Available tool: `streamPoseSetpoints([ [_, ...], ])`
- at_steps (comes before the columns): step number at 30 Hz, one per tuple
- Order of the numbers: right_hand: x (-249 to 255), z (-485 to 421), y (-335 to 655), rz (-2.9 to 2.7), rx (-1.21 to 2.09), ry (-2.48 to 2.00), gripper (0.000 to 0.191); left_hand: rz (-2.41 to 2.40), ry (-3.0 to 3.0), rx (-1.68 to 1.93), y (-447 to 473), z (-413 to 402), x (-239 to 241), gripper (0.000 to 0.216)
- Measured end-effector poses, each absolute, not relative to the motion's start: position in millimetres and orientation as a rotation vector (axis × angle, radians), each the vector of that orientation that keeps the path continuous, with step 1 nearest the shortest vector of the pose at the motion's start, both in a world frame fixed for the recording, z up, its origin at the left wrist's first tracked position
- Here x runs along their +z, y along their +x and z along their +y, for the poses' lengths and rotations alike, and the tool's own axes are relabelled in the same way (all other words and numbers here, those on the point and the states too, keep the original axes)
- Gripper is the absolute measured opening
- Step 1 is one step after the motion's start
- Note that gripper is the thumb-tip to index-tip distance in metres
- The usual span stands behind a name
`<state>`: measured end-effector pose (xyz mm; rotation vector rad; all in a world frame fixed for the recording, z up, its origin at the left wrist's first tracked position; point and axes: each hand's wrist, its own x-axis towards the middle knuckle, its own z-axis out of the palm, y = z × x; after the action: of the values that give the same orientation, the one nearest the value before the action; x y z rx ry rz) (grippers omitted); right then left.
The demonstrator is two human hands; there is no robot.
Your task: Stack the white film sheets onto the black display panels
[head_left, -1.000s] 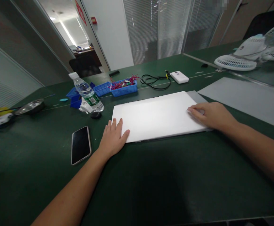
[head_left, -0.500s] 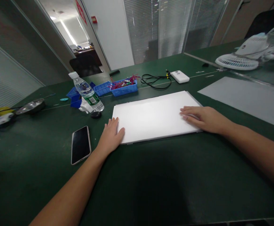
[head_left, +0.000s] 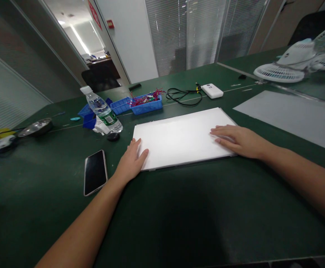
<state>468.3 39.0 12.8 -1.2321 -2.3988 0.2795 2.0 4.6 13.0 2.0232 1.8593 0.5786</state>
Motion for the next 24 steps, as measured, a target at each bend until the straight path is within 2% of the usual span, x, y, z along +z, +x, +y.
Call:
streamPoseSetpoints([
  [12,14.7,35.9,464.5,-2.396,0.361,-1.290,0.057,1.673,1.578,0.871,-10.2,16.4,14.7,0.073],
  [18,10.8,37.3,465.8,-2.422,0.311,-1.277,0.056,1.674,1.688,0.756,-15.5,15.9,20.3,0.082],
  [24,10.2,36.8,466.8,-2.430,0.275,-1.252,0.054,1.794,1.962,0.560,-17.5,14.1,23.7,0.070],
])
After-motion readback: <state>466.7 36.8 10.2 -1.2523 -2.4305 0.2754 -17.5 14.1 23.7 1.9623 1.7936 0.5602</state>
